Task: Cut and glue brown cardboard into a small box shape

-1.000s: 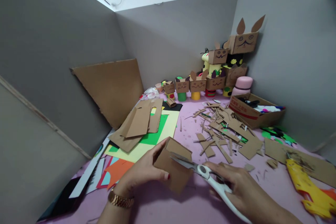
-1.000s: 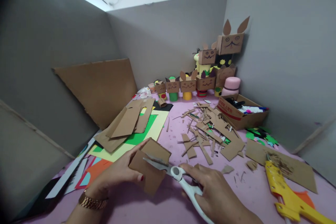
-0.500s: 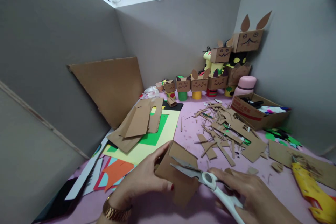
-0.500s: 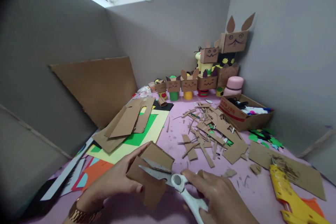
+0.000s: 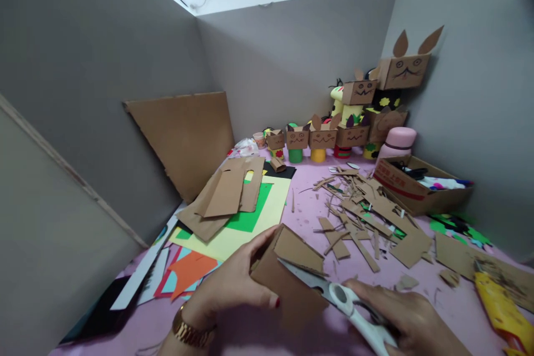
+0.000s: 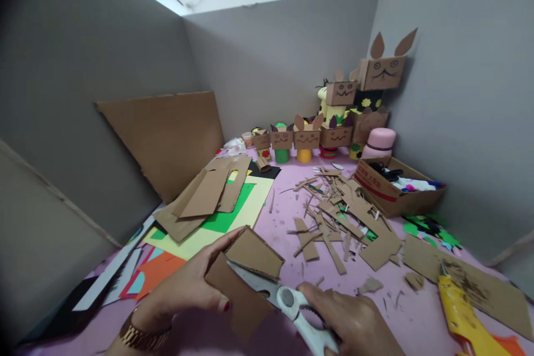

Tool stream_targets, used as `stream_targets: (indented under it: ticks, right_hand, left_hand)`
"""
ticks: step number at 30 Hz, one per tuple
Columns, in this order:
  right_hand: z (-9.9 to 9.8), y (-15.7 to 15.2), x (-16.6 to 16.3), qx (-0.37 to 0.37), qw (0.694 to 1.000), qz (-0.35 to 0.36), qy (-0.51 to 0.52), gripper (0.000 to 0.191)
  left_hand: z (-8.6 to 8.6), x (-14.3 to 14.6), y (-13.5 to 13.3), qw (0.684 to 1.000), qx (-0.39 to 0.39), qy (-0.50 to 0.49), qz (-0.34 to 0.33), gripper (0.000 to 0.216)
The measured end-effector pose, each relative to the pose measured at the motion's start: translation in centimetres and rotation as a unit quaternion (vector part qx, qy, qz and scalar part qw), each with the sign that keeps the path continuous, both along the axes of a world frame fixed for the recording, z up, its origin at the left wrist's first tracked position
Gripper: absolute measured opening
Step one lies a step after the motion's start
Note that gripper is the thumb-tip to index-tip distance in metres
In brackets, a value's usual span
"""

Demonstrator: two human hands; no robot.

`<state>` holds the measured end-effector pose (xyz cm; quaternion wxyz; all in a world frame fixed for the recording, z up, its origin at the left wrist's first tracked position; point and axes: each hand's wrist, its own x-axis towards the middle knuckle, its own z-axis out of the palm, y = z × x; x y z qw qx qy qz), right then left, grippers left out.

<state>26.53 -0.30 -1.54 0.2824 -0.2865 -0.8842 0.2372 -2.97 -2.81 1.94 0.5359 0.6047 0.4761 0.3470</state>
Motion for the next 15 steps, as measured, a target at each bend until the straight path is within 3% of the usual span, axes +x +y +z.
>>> stream_targets:
  ticks: [8,15]
  right_hand:
    - [-0.26,0.64,-0.38,-0.015,0.999,-0.033,-0.028,0.038]
    - [-0.03,0.83,-0.16,-0.020,0.998,-0.047,-0.023,0.044]
  left_hand:
    - [-0.54,-0.24,0.09,1.000,0.009,0.000,0.026,0.103]
    - [-0.84,-0.16,0.00,1.000,-0.003,-0.021,0.011,0.100]
